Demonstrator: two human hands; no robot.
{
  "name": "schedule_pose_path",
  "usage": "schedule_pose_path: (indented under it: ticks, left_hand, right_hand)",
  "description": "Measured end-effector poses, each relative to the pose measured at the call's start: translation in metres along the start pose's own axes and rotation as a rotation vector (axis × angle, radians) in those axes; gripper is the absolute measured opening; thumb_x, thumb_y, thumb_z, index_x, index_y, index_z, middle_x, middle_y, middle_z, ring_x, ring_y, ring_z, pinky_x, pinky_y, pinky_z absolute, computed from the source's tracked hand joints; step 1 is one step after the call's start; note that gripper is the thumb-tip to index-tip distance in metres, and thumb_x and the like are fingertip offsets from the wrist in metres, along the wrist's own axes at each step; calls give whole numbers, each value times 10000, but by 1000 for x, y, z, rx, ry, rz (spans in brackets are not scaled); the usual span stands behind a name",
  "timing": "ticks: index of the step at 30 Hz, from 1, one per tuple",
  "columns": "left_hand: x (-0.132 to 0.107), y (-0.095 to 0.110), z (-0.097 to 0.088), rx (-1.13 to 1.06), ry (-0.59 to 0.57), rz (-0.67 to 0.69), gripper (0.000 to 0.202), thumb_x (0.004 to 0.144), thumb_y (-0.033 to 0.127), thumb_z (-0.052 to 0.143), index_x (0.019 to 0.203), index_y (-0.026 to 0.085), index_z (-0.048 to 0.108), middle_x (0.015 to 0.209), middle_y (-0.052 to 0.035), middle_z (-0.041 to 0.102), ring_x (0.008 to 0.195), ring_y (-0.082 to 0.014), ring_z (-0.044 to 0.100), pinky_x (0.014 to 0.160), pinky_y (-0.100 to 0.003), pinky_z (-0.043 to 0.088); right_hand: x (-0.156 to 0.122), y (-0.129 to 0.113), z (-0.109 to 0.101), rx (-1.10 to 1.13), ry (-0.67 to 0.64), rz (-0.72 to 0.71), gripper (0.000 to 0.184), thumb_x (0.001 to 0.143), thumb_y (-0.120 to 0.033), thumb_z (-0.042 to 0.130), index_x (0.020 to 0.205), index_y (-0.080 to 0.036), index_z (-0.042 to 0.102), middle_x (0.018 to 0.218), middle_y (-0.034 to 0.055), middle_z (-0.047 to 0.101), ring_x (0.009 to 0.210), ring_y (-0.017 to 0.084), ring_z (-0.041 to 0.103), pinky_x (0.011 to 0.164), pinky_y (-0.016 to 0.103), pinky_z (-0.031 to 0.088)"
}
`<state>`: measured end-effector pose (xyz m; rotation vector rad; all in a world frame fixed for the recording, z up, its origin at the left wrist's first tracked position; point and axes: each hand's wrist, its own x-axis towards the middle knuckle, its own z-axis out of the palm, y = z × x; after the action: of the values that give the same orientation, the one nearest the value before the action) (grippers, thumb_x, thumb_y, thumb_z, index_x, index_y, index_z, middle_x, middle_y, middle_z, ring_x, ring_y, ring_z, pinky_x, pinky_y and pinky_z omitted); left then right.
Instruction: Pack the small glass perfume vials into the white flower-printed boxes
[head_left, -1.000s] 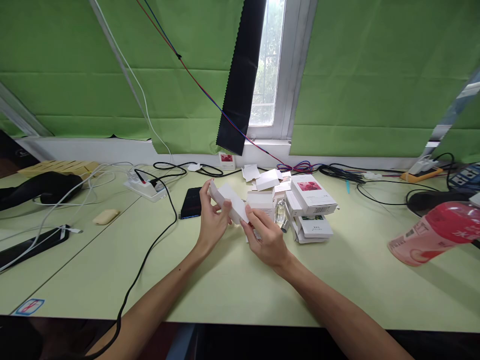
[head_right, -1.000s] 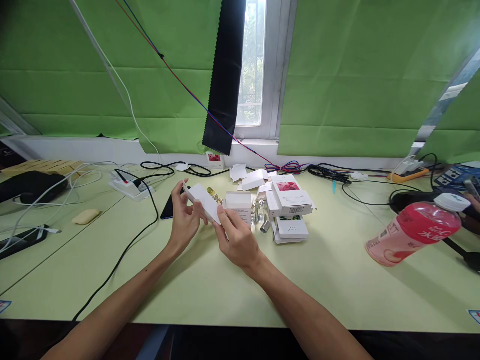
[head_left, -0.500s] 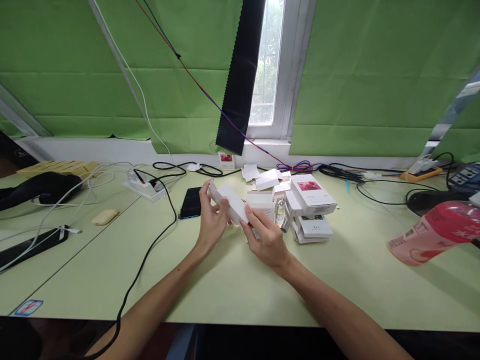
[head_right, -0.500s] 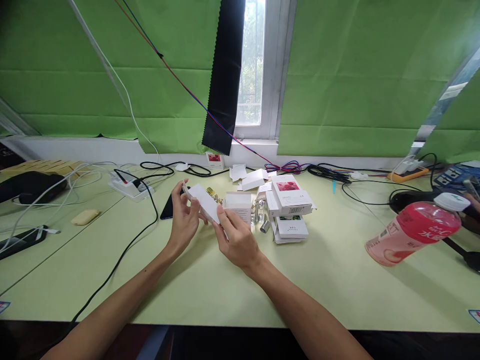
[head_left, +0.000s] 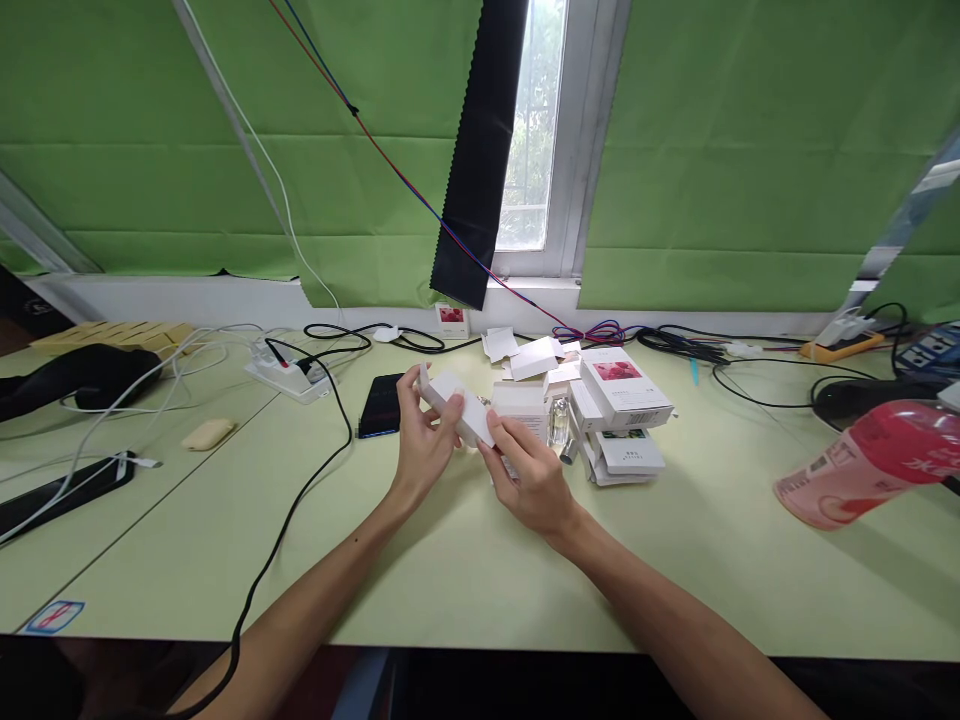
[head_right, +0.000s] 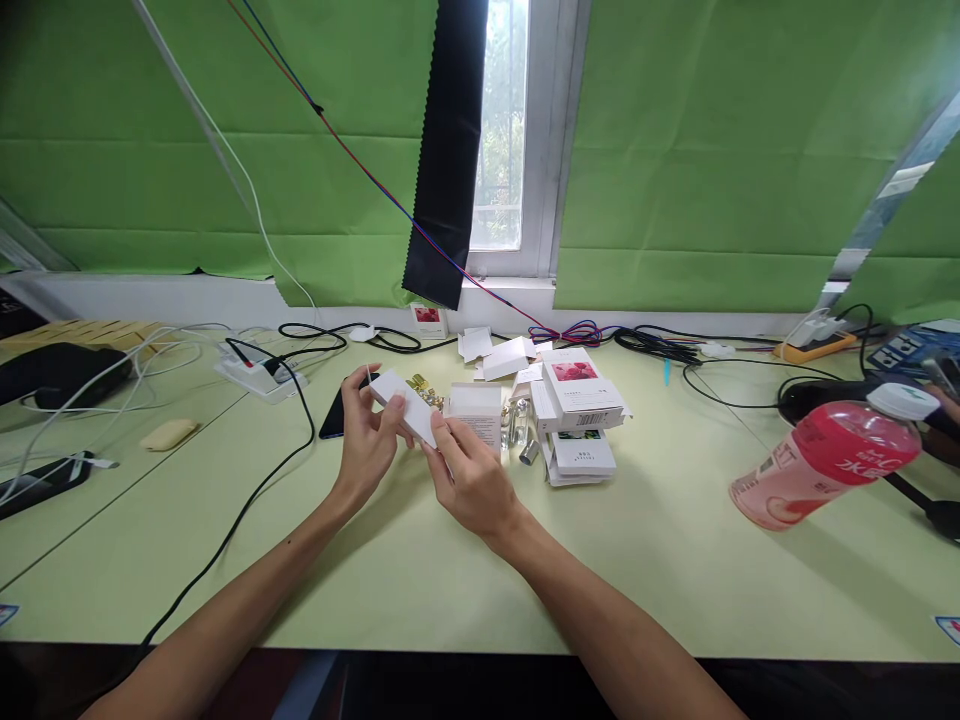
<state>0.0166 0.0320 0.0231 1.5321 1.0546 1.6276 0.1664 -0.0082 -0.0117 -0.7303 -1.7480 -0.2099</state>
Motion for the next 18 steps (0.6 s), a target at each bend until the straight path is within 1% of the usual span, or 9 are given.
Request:
schedule_pose_path:
  ticks: [6, 13, 18]
  left_hand:
    - [-1, 1, 0, -15, 5, 19, 548, 874, 495, 695, 1297, 308, 402, 1007, -4, 523, 572, -85, 624, 396, -185, 493]
    - [0, 1, 0, -16, 3, 34, 530, 884, 493, 684, 1293, 307, 402, 989, 5, 511, 553, -74, 604, 395, -184, 487]
    - [-1, 3, 0, -17, 0, 44, 508, 896, 481, 672, 1288, 305, 400, 976, 10, 506, 537, -69, 594, 389, -184, 482]
  right_hand:
    - [-1, 0, 0, 4, -3, 22, 583, 986, -106, 548, 1547, -170, 400, 1097, 147, 706, 960, 216, 728, 851, 333, 641]
    - [-1, -1, 1, 47, 14, 42, 529, 970, -87, 574, 1487, -155, 482, 1124, 149, 695, 994, 213, 716, 867, 329, 640]
    - [-1, -2, 0, 68, 16, 50, 531, 973, -92, 573, 1490, -163, 476, 1120, 147, 694, 1017, 221, 711, 880, 347, 638]
